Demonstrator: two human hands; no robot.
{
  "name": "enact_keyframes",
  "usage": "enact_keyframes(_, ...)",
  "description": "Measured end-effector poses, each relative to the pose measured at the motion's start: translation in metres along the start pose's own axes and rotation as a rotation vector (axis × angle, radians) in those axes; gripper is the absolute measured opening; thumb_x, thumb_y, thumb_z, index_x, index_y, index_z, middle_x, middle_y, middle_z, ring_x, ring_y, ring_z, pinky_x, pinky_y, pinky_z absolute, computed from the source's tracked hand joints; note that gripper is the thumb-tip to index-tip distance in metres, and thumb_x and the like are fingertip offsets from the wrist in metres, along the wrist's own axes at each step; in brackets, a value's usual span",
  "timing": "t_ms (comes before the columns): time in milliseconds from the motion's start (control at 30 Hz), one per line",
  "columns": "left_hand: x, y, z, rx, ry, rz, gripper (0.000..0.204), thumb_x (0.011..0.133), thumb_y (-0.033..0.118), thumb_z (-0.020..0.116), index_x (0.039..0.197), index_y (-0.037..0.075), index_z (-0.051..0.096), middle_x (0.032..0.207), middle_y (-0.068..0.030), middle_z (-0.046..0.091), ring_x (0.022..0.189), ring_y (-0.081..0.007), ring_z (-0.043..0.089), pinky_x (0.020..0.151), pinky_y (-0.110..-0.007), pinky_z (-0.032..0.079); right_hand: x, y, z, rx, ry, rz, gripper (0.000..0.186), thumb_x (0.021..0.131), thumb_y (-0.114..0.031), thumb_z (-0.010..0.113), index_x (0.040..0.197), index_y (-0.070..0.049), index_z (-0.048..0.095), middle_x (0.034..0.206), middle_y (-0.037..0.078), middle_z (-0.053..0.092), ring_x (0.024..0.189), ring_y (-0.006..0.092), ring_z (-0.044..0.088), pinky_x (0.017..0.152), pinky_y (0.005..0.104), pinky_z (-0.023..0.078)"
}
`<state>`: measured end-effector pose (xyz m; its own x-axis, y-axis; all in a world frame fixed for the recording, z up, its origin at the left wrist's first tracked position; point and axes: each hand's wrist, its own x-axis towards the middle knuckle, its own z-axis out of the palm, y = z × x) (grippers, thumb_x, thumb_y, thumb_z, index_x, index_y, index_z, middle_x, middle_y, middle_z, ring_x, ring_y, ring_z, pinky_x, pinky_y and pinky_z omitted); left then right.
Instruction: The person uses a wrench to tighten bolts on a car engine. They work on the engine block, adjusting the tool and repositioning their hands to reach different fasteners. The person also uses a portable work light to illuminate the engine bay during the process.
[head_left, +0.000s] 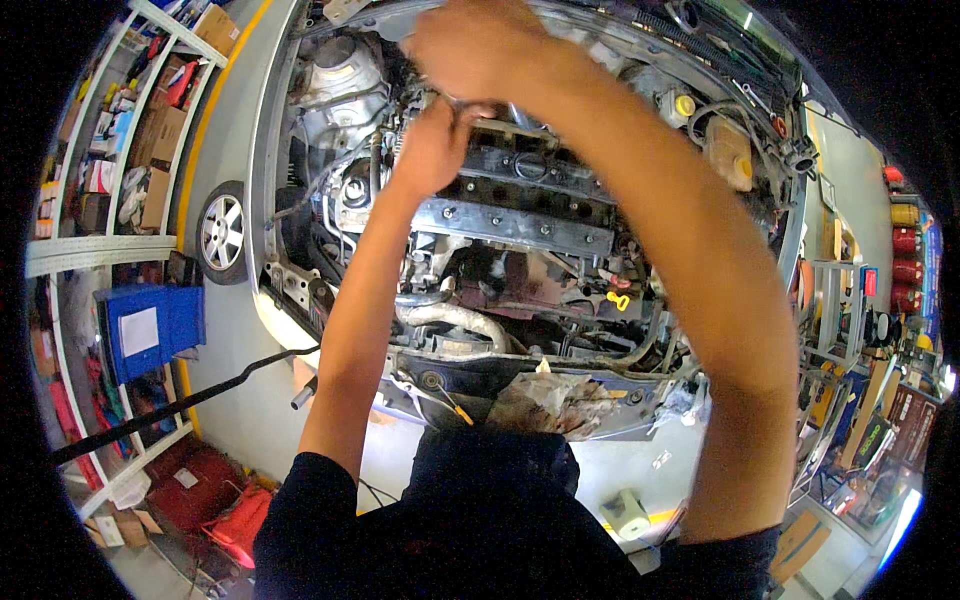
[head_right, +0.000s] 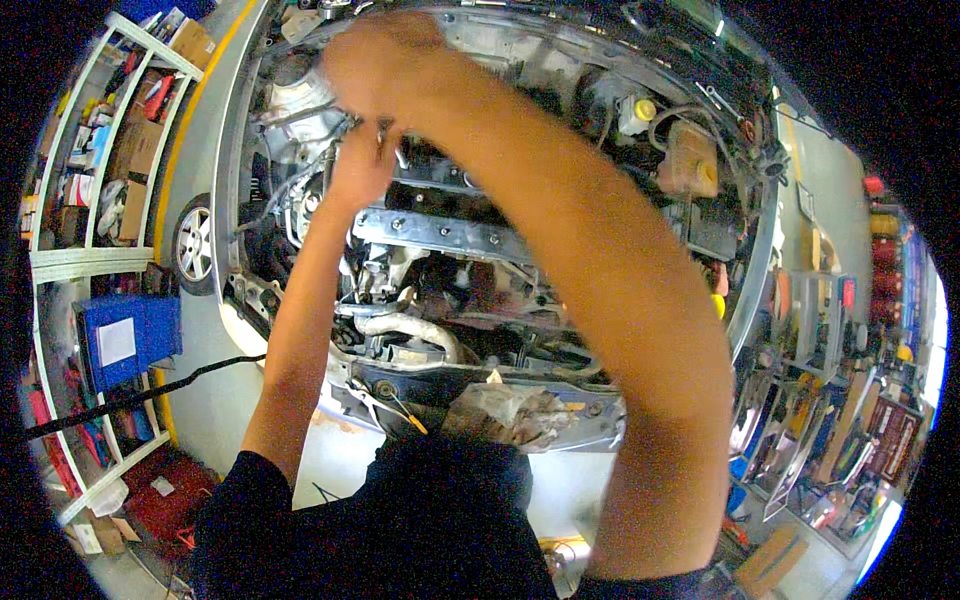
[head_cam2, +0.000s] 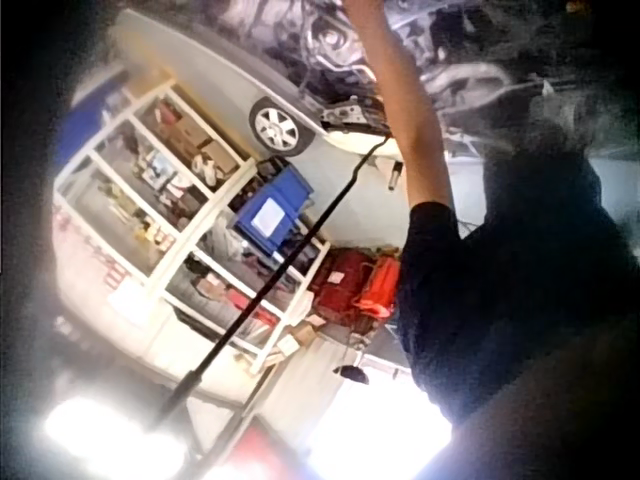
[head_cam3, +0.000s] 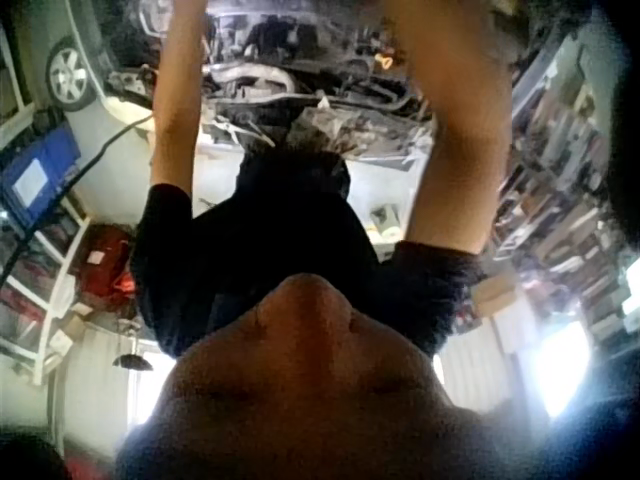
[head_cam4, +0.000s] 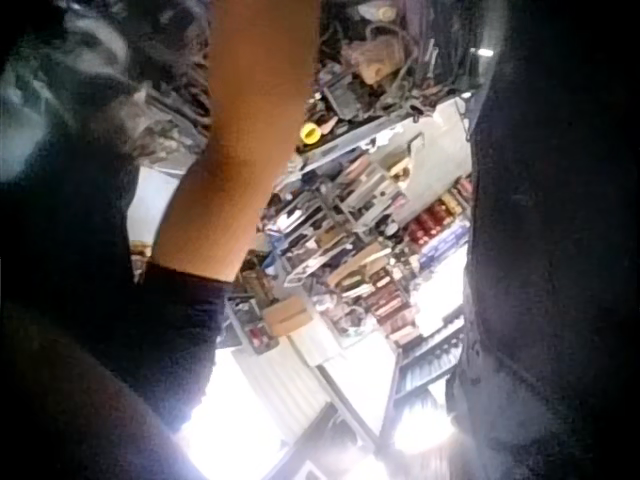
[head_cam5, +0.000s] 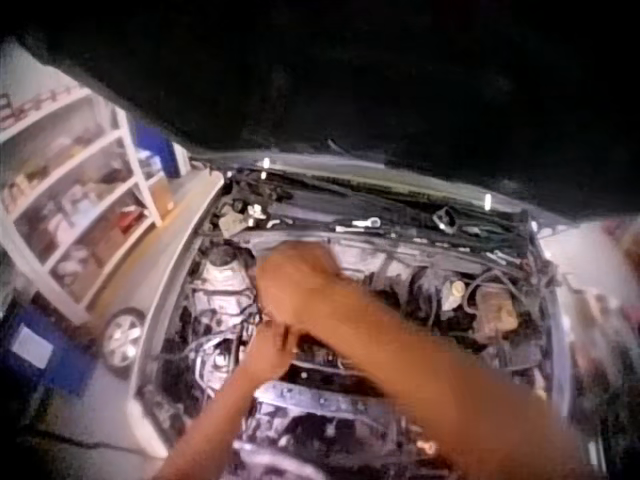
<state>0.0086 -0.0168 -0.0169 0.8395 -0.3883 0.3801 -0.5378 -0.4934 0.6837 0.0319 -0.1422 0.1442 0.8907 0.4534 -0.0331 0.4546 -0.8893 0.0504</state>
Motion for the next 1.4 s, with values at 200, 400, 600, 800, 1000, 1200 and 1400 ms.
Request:
enact_keyframes(200, 0.007, -0.011, 0.009, 0.138, 0.196, 0.174, 0.027, 0.103, 0.017, 0.051, 0.122, 0.001, 0.062, 0.098, -0.0267, 0.069, 0.090, -0.0488, 0.064, 0.076, -0.053, 0.051, -0.008, -0.024, 0.014, 0.541, -0.002, -0.136, 0.054, 0.102, -0.047, 0.049, 0.103, 0.000, 0.075, 0.093, 0.023, 0.074, 0.088, 0.0357, 0.073, 0.078, 0.0489, 0.057)
enact_keyframes(400, 0.006, -0.031, 0.001, 0.178, 0.154, 0.121, 0.030, 0.104, 0.026, 0.056, 0.122, 0.002, 0.059, 0.102, -0.0281, 0.068, 0.095, -0.0476, 0.064, 0.080, -0.052, 0.050, -0.014, -0.003, 0.009, 0.234, -0.122, -0.169, 0.049, 0.099, -0.043, 0.054, 0.100, 0.001, 0.075, 0.093, 0.022, 0.074, 0.090, 0.0369, 0.073, 0.079, 0.0492, 0.057)
enact_keyframes(600, -0.004, -0.010, -0.002, 0.005, -0.046, -0.142, 0.034, 0.103, 0.029, 0.057, 0.114, -0.002, 0.063, 0.099, -0.0234, 0.070, 0.091, -0.0444, 0.065, 0.081, -0.048, 0.050, -0.011, -0.005, 0.013, 0.164, -0.029, -0.121, 0.049, 0.107, -0.036, 0.044, 0.102, 0.000, 0.075, 0.090, 0.021, 0.074, 0.080, 0.0322, 0.073, 0.077, 0.0472, 0.057)
enact_keyframes(800, -0.005, -0.032, 0.033, 0.048, 0.125, 0.195, 0.021, 0.104, 0.017, 0.051, 0.111, 0.000, 0.062, 0.119, -0.0291, 0.063, 0.112, -0.0467, 0.057, 0.095, -0.052, 0.044, -0.020, -0.026, -0.010, 0.499, -0.046, -0.081, 0.061, 0.107, -0.046, 0.041, 0.094, 0.006, 0.071, 0.078, 0.020, 0.071, 0.067, 0.0305, 0.072, 0.071, 0.0456, 0.057)
enact_keyframes(1000, -0.005, -0.074, 0.022, 0.201, 0.108, 0.242, 0.023, 0.104, 0.021, 0.053, 0.111, 0.000, 0.059, 0.116, -0.0311, 0.063, 0.105, -0.0497, 0.060, 0.084, -0.054, 0.049, -0.020, -0.018, -0.004, 0.261, -0.145, -0.374, 0.060, 0.103, -0.048, 0.046, 0.097, 0.004, 0.075, 0.084, 0.024, 0.072, 0.081, 0.0364, 0.072, 0.086, 0.0514, 0.055)
enact_keyframes(1200, 0.014, 0.010, -0.017, -0.034, -0.170, -0.147, 0.028, 0.105, 0.026, 0.052, 0.123, 0.005, 0.060, 0.128, -0.0163, 0.066, 0.107, -0.0324, 0.068, 0.089, -0.046, 0.055, -0.014, 0.007, 0.013, 0.038, -0.166, -0.108, 0.050, 0.101, -0.044, 0.054, 0.094, 0.000, 0.076, 0.082, 0.018, 0.074, 0.081, 0.0310, 0.074, 0.079, 0.0486, 0.057)
enact_keyframes(1400, 0.006, -0.037, 0.032, -0.280, 0.167, 0.088, 0.023, 0.102, 0.024, 0.059, 0.104, 0.001, 0.065, 0.096, -0.0231, 0.069, 0.092, -0.0449, 0.063, 0.075, -0.049, 0.050, -0.012, -0.019, 0.016, 0.303, 0.089, -0.189, 0.053, 0.104, -0.041, 0.048, 0.094, 0.004, 0.072, 0.080, 0.023, 0.071, 0.077, 0.0313, 0.072, 0.080, 0.0492, 0.056)
